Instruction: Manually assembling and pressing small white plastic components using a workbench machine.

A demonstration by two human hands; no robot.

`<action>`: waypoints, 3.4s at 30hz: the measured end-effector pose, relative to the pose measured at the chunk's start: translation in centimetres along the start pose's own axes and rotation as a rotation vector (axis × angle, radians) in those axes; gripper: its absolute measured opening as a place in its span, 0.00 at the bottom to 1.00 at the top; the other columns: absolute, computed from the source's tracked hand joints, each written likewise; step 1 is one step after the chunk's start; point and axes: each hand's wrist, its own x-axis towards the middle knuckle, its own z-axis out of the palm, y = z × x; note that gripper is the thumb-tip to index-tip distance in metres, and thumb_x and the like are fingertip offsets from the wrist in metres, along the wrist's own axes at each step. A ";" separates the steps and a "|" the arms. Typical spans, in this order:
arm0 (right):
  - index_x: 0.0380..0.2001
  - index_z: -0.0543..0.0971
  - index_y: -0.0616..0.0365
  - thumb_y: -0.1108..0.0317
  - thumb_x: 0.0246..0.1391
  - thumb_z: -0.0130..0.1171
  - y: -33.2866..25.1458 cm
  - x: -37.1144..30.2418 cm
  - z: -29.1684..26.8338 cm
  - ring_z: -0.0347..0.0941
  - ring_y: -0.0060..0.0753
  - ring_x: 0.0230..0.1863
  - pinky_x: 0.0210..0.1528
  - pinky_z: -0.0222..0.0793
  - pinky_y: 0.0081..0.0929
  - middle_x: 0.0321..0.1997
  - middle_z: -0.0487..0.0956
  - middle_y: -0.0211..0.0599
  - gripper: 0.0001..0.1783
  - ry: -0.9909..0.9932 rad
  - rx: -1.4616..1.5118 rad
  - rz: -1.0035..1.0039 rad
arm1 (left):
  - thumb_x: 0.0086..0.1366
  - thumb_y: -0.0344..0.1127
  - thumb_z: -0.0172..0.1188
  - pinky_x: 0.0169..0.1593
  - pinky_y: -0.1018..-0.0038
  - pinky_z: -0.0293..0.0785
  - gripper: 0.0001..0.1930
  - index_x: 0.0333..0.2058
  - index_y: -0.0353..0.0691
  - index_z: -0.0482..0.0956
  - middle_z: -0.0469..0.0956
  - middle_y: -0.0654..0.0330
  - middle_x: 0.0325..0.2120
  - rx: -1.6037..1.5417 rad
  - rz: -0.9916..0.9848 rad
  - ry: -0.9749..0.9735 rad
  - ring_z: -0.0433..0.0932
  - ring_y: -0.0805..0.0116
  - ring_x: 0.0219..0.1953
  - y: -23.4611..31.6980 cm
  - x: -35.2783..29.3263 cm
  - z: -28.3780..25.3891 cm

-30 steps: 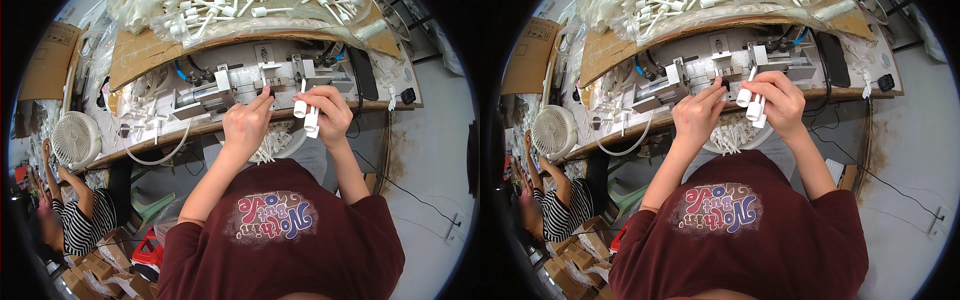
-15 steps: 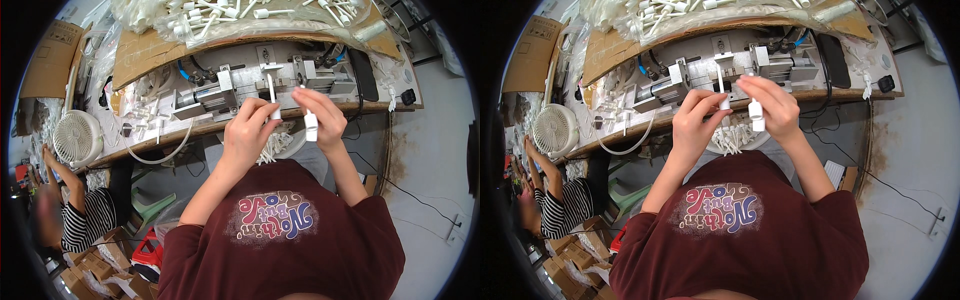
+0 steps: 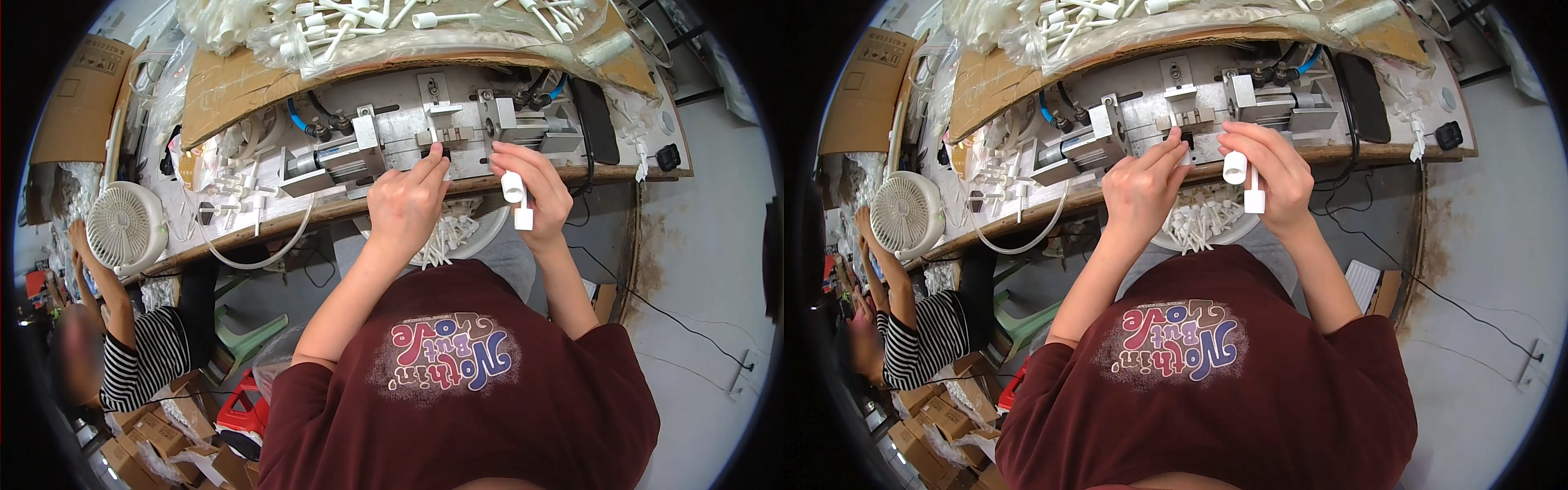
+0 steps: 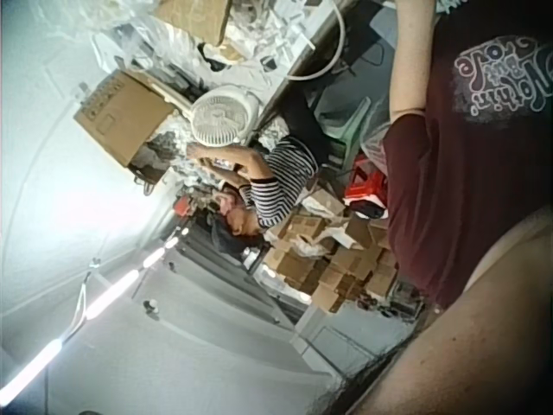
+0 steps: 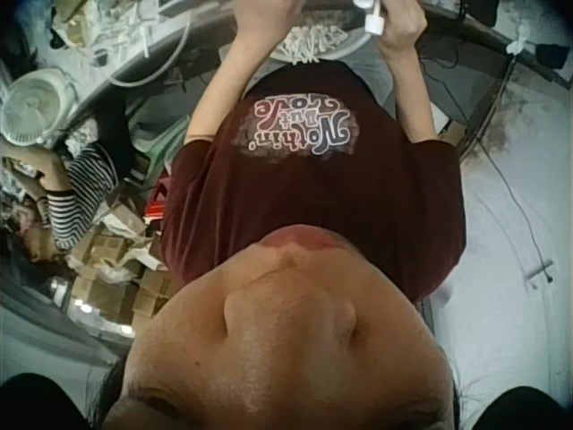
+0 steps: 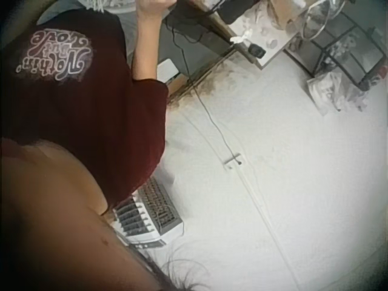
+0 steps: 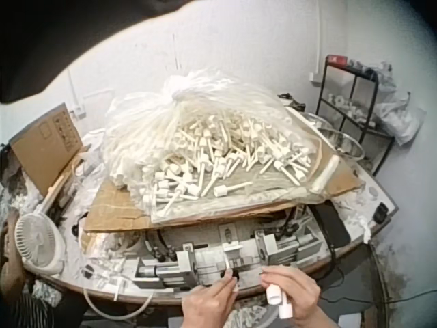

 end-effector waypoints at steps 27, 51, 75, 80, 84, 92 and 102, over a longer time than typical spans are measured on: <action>0.53 0.78 0.69 0.64 0.40 0.77 -1.2 0.3 -0.6 0.77 0.47 0.56 0.55 0.74 0.35 0.56 0.78 0.52 0.36 -0.058 0.059 0.070 | 0.54 0.33 0.70 0.31 0.75 0.77 0.12 0.39 0.42 0.85 0.82 0.63 0.48 -0.030 -0.022 -0.022 0.81 0.63 0.25 0.3 -1.0 -0.1; 0.35 0.82 0.59 0.71 0.38 0.73 -0.8 -0.4 1.6 0.81 0.37 0.36 0.37 0.77 0.29 0.51 0.82 0.37 0.17 -0.194 -0.135 0.019 | 0.56 0.28 0.70 0.27 0.80 0.72 0.10 0.38 0.37 0.86 0.84 0.59 0.29 -0.420 -0.142 0.066 0.79 0.76 0.23 -0.2 4.6 -6.5; 0.28 0.80 0.56 0.69 0.38 0.70 -0.6 0.3 4.5 0.75 0.34 0.19 0.25 0.71 0.25 0.49 0.84 0.34 0.11 -0.370 -0.354 -0.040 | 0.61 0.33 0.62 0.39 0.61 0.77 0.08 0.38 0.41 0.85 0.83 0.56 0.36 -0.042 0.071 0.032 0.82 0.50 0.32 -3.9 16.5 -1.1; 0.33 0.82 0.57 0.64 0.46 0.69 -0.4 1.7 2.8 0.78 0.35 0.21 0.27 0.74 0.27 0.40 0.85 0.35 0.11 -0.360 -0.068 0.135 | 0.60 0.31 0.66 0.29 0.76 0.75 0.06 0.35 0.37 0.84 0.82 0.60 0.32 -0.247 -0.040 0.213 0.80 0.69 0.25 -1.3 13.4 -4.8; 0.38 0.83 0.55 0.64 0.49 0.68 -0.1 6.9 1.1 0.78 0.38 0.23 0.29 0.75 0.30 0.35 0.85 0.34 0.13 -0.151 -0.039 0.169 | 0.58 0.28 0.69 0.27 0.81 0.74 0.05 0.32 0.35 0.83 0.82 0.60 0.33 -0.394 -0.141 0.256 0.79 0.78 0.26 -0.7 9.6 -7.6; 0.45 0.79 0.52 0.75 0.49 0.61 6.7 19.3 4.2 0.73 0.32 0.54 0.46 0.76 0.32 0.59 0.74 0.29 0.18 -0.313 -0.838 -0.251 | 0.52 0.25 0.73 0.41 0.74 0.84 0.16 0.42 0.37 0.84 0.77 0.57 0.45 -0.546 -0.147 0.001 0.83 0.68 0.40 0.9 4.2 -7.6; 0.54 0.71 0.44 0.70 0.53 0.57 8.9 22.7 9.5 0.79 0.32 0.44 0.38 0.77 0.30 0.54 0.73 0.30 0.23 -0.504 -0.783 -0.657 | 0.53 0.28 0.70 0.39 0.71 0.80 0.15 0.41 0.38 0.84 0.78 0.59 0.53 -0.338 -0.079 -0.091 0.83 0.67 0.37 0.7 -0.3 -3.0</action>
